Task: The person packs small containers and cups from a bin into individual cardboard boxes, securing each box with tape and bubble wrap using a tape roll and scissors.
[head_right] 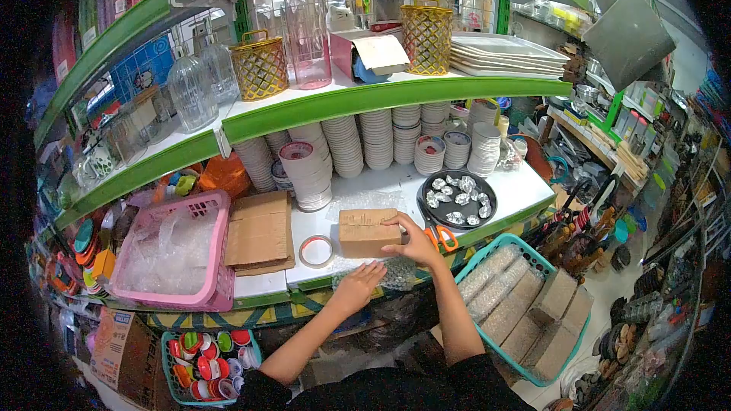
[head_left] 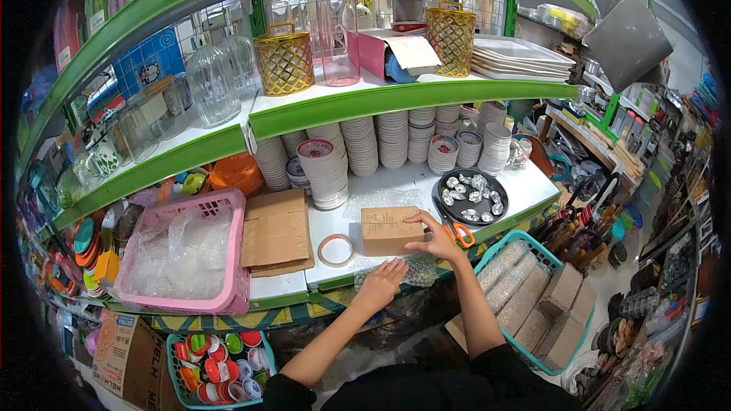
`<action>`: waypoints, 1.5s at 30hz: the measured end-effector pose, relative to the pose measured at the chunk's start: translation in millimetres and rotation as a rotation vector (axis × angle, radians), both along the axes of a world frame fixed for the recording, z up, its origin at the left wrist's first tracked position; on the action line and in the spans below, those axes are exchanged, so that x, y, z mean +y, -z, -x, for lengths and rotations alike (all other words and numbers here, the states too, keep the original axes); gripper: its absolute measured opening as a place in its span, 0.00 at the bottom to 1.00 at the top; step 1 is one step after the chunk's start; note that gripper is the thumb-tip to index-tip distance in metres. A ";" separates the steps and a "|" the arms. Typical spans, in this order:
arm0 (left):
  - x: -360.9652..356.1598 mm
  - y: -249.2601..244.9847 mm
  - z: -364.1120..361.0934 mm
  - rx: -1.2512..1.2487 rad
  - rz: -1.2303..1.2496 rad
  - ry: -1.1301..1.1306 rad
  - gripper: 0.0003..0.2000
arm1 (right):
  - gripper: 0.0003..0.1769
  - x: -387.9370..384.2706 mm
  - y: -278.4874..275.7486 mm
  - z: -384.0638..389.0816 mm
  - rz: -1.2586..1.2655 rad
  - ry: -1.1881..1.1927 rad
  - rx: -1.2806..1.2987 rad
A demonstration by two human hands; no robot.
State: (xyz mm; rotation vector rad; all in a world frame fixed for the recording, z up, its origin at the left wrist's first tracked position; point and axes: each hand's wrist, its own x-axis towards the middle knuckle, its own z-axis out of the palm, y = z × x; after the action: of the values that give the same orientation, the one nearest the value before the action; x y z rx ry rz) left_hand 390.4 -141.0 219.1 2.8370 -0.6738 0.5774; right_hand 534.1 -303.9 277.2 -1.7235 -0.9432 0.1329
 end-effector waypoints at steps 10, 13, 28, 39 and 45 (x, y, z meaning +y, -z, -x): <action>-0.9 2.8 8.4 0.070 0.008 0.000 0.29 | 0.32 26.7 32.2 -57.3 0.063 0.251 0.121; 0.0 0.1 8.3 0.073 -0.001 0.009 0.27 | 0.35 29.8 22.7 -70.4 0.105 0.081 0.542; 3.8 0.4 -0.2 0.042 0.007 0.015 0.28 | 0.31 61.0 -6.1 -94.2 -0.998 0.032 0.937; 5.7 -11.2 0.5 0.056 0.041 0.021 0.25 | 0.25 25.0 -32.7 -31.6 -0.103 -0.189 0.182; 8.2 -21.6 -1.2 0.061 0.087 0.041 0.21 | 0.31 15.0 -14.5 -13.6 0.049 -0.121 -0.099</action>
State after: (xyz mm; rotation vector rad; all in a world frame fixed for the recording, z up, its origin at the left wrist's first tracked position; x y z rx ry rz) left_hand 391.6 -132.7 240.7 2.7420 -0.6771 0.4988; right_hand 547.7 -288.8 291.7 -1.7314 -1.1261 0.1516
